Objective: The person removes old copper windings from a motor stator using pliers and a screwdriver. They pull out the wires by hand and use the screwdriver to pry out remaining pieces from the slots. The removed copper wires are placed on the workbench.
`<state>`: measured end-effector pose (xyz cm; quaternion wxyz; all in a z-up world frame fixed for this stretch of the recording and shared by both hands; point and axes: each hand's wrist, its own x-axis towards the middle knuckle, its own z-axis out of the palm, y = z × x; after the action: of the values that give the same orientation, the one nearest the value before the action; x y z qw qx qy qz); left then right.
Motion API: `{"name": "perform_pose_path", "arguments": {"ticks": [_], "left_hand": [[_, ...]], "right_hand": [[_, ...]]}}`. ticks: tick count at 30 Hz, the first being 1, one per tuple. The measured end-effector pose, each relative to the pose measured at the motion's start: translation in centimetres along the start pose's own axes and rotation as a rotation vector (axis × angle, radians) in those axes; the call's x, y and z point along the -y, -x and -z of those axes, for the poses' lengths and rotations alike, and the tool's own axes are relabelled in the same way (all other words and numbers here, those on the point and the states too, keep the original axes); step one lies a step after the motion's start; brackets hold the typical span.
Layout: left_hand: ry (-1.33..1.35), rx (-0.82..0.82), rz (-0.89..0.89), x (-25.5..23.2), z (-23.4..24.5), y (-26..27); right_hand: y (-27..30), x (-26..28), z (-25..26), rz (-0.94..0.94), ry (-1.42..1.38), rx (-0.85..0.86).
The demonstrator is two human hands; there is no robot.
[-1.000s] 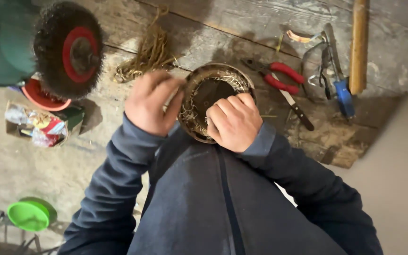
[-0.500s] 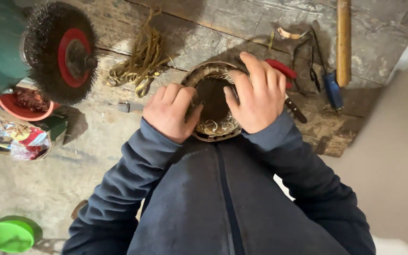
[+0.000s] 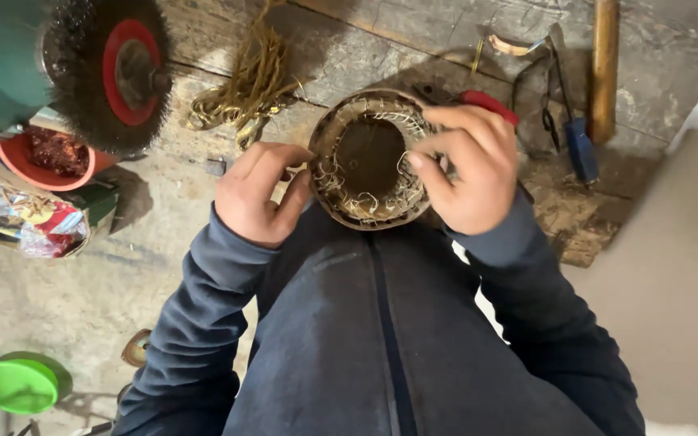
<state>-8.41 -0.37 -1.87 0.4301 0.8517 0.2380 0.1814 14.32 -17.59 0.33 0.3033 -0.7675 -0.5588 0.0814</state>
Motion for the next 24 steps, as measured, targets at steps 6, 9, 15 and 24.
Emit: {"name": "perform_pose_path", "arguments": {"ticks": [6,9,15,24], "left_hand": [[-0.179,0.012,-0.068,-1.7,-1.3,-0.9],[-0.302,0.010,-0.119,-2.9,-1.7,-2.5],[-0.237,-0.005,-0.162,-2.0,-0.9,-3.0],[-0.393,0.085,-0.031,-2.7,-1.7,-2.2]], "right_hand": [[1.3,0.0,1.5,-0.094,-0.188,0.091],[-1.0,0.3,0.5,0.082,0.285,-0.032],[0.1,-1.6,-1.0,-0.048,0.191,0.093],[0.6,-3.8,-0.9,-0.003,-0.214,0.013]]}}
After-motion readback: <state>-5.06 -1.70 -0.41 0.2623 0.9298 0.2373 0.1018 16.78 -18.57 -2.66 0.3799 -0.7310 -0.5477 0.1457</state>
